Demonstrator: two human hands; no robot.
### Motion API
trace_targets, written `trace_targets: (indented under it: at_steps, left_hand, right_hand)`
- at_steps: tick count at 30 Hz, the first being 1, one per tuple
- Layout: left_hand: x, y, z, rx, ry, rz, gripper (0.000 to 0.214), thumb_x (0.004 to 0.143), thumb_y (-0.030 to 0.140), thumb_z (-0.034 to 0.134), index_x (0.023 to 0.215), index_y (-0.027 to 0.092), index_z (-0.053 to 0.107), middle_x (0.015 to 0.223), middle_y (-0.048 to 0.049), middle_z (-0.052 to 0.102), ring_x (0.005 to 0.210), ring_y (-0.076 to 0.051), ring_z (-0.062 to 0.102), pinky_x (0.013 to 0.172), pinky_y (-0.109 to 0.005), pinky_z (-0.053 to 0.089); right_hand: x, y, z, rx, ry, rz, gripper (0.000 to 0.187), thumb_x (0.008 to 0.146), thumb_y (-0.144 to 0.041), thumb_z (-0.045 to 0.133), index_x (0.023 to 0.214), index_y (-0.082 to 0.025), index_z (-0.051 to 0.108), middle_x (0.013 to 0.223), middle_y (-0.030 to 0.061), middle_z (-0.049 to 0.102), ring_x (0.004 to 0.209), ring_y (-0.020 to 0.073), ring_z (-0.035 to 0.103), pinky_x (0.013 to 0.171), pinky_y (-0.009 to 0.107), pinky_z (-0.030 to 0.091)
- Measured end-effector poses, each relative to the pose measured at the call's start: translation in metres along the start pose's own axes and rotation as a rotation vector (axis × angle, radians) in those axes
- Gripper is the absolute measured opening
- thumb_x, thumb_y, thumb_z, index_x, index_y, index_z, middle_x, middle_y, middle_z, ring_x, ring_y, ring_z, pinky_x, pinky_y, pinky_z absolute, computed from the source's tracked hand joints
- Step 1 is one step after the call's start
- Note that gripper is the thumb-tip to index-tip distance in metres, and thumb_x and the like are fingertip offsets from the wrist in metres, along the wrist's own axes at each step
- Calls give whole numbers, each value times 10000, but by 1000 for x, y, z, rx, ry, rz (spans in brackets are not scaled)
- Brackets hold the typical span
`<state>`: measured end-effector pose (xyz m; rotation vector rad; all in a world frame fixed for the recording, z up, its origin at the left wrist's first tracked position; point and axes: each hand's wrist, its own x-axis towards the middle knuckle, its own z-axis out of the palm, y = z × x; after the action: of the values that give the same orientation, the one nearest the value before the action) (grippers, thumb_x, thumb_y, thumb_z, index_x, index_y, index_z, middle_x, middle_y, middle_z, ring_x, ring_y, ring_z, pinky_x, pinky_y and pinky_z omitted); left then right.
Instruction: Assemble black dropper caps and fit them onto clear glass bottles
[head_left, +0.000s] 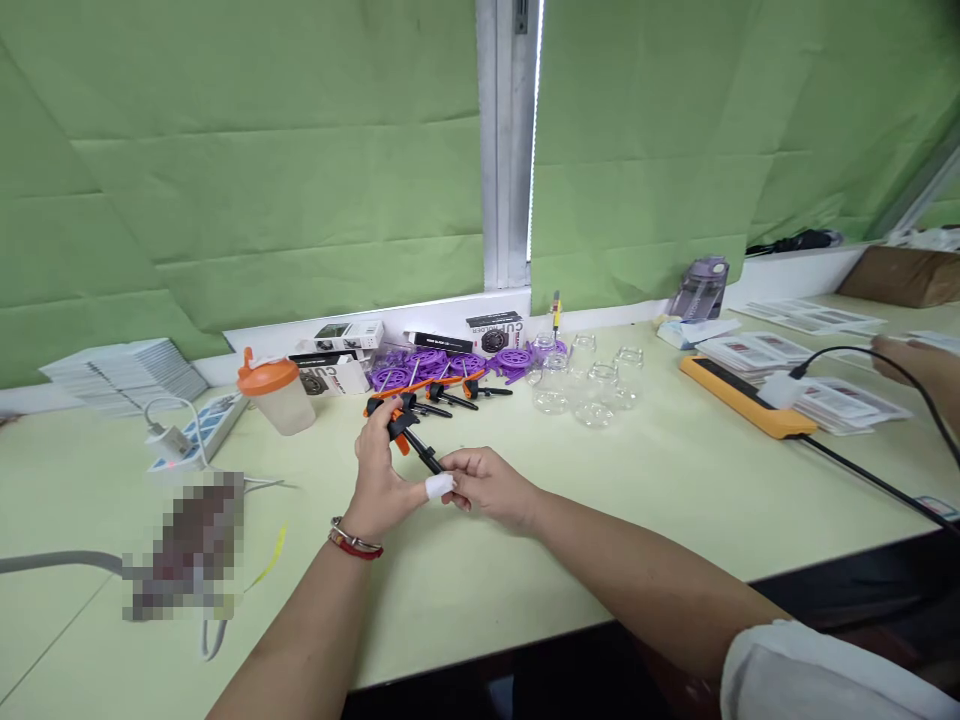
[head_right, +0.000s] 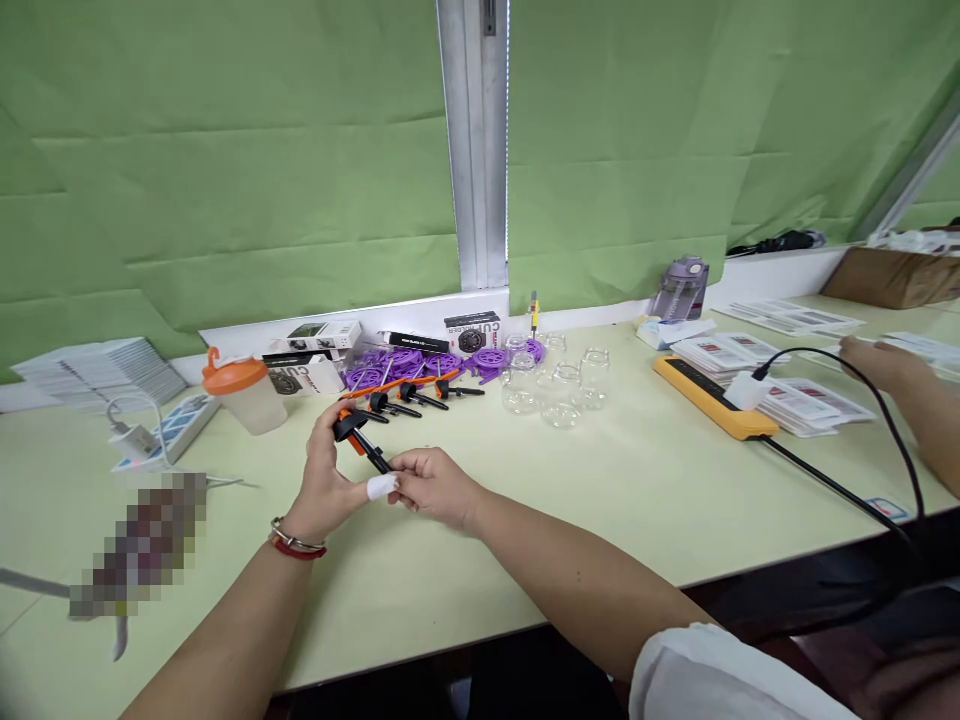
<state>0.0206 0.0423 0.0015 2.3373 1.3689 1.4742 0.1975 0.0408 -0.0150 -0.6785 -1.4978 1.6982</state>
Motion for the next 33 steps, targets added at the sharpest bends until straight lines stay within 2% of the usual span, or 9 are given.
trace_targets:
  at_steps: [3,5,8,15,20,24,29,33]
  left_hand:
    - [0,-2,3,142,-40,2,1098,486,483,823,1397,208,275,1310,-156,472,1208,-377,446,1045,-577,273]
    - [1,-2,6,144,-67,-19,1125,477,501,816,1405,190,260,1296,-165,463,1211,-381,441,1031,-565,309]
    - [1,1,10,108,-90,-38,1176,468,497,815,1423,151,222,1359,-201,383,1280,-396,377,1036,-545,337]
    - [-4,7,16,177,-173,-93,1309,448,481,812,1482,119,95,1457,-239,247,1358,-431,230,1055,-583,296]
    - [-6,11,20,155,-170,-113,1286,493,429,787,1499,143,39,1455,-221,258,1351,-418,246,1057,-581,281]
    - [-7,12,24,131,-177,-120,1278,488,403,775,1503,158,38,1441,-210,265,1334,-421,267,1050,-583,283]
    - [-9,10,27,143,-189,-108,1258,481,417,765,1493,160,65,1410,-197,284,1318,-411,284,1056,-571,287]
    - [-10,13,28,173,-191,-158,1204,486,426,756,1474,135,133,1375,-200,309,1295,-406,315,1045,-563,312]
  right_hand:
    - [2,2,-1,59,43,32,279,726,-407,677,681,-140,609,533,-38,525,445,54,383,464,221,287]
    - [4,4,-2,77,83,61,289,699,-414,700,696,-134,632,517,-43,512,440,59,394,458,224,300]
    - [5,5,-4,76,115,86,307,672,-417,715,737,-123,659,516,-42,516,439,65,404,448,226,301]
    - [4,2,-2,75,135,98,324,634,-426,738,705,-124,645,557,-23,565,484,74,431,486,232,299]
    - [4,0,-1,79,152,90,337,620,-431,756,667,-122,630,595,-1,604,538,89,470,551,245,333]
    - [3,0,-1,83,148,113,318,623,-410,753,652,-119,627,588,0,602,535,89,464,546,244,323]
    - [2,-1,-1,80,146,128,261,636,-351,737,622,-119,619,568,-7,588,524,80,445,527,238,294]
    - [3,1,-1,67,146,128,235,645,-326,721,616,-114,624,560,-10,579,530,81,445,530,236,295]
